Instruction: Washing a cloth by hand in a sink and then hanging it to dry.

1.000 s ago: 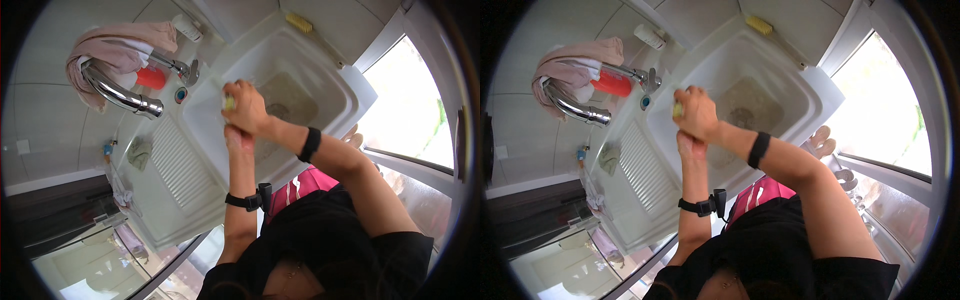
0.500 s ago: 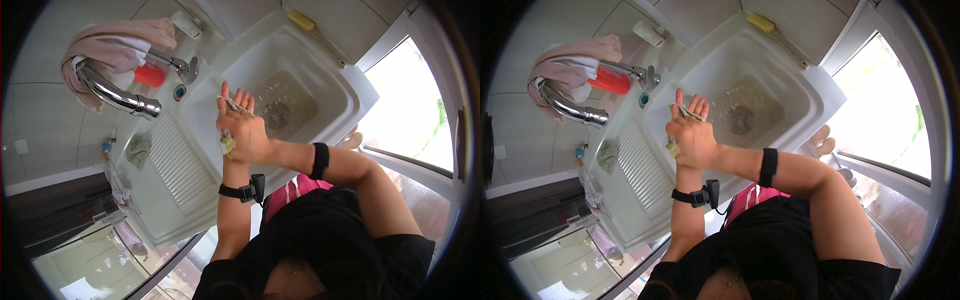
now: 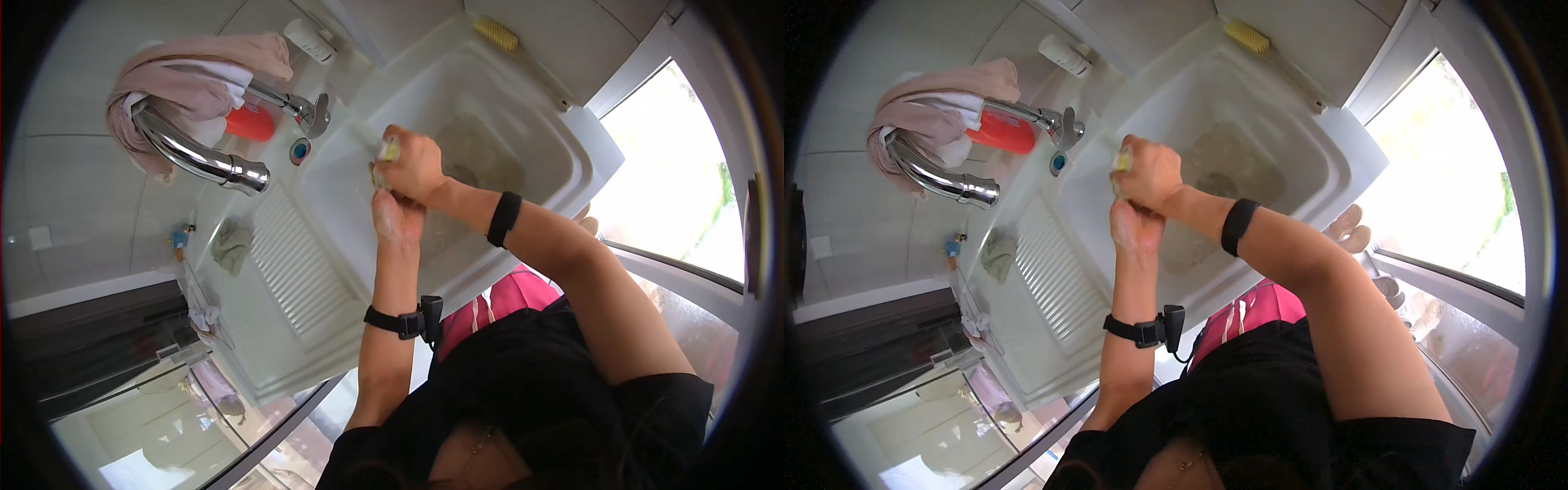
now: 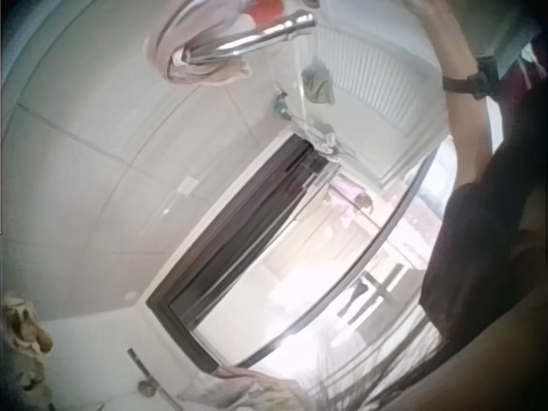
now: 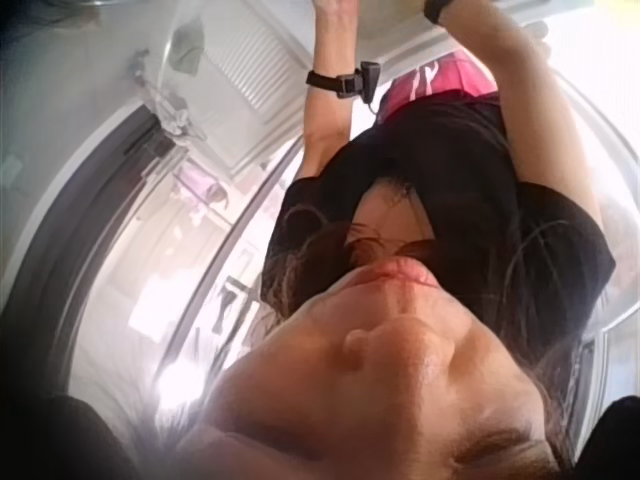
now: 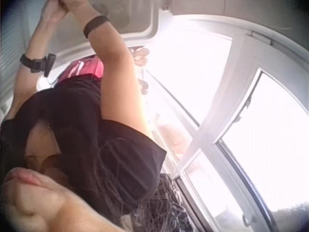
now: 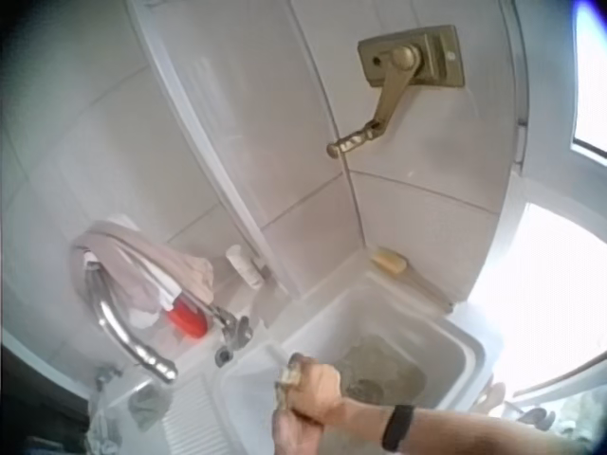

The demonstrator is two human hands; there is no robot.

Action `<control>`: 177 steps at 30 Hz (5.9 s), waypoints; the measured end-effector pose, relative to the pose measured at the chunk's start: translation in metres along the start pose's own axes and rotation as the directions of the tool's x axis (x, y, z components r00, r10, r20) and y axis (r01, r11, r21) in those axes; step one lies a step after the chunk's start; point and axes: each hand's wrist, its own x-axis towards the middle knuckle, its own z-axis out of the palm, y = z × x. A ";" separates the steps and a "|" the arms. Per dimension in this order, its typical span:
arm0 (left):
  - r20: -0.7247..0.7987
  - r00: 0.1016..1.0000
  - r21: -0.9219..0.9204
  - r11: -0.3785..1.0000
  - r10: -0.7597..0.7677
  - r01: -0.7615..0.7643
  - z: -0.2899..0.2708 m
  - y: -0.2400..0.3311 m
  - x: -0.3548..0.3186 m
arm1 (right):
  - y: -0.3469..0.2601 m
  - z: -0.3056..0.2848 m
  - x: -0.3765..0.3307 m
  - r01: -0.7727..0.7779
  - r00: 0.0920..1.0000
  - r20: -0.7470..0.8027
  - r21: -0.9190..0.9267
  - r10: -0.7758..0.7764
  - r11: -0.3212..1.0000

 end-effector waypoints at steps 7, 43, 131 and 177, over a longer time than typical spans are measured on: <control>0.215 0.976 -0.143 0.990 0.032 -0.001 -0.010 0.019 -0.001 | -0.013 0.005 -0.056 0.540 0.824 -0.118 -0.129 -0.554 0.831; -0.030 0.995 -0.242 0.967 -0.091 0.081 -0.010 0.012 0.002 | 0.007 0.095 -0.023 -0.227 0.750 -0.613 -0.589 -0.246 0.775; -0.854 0.492 0.180 0.789 -0.171 0.587 -0.112 -0.019 0.085 | 0.193 -0.021 0.098 -0.301 0.896 0.072 -0.627 0.438 0.718; -0.129 0.982 0.246 0.955 -0.138 0.166 -0.144 -0.041 0.095 | 0.063 0.064 0.013 0.168 0.923 0.380 -0.240 -0.067 0.956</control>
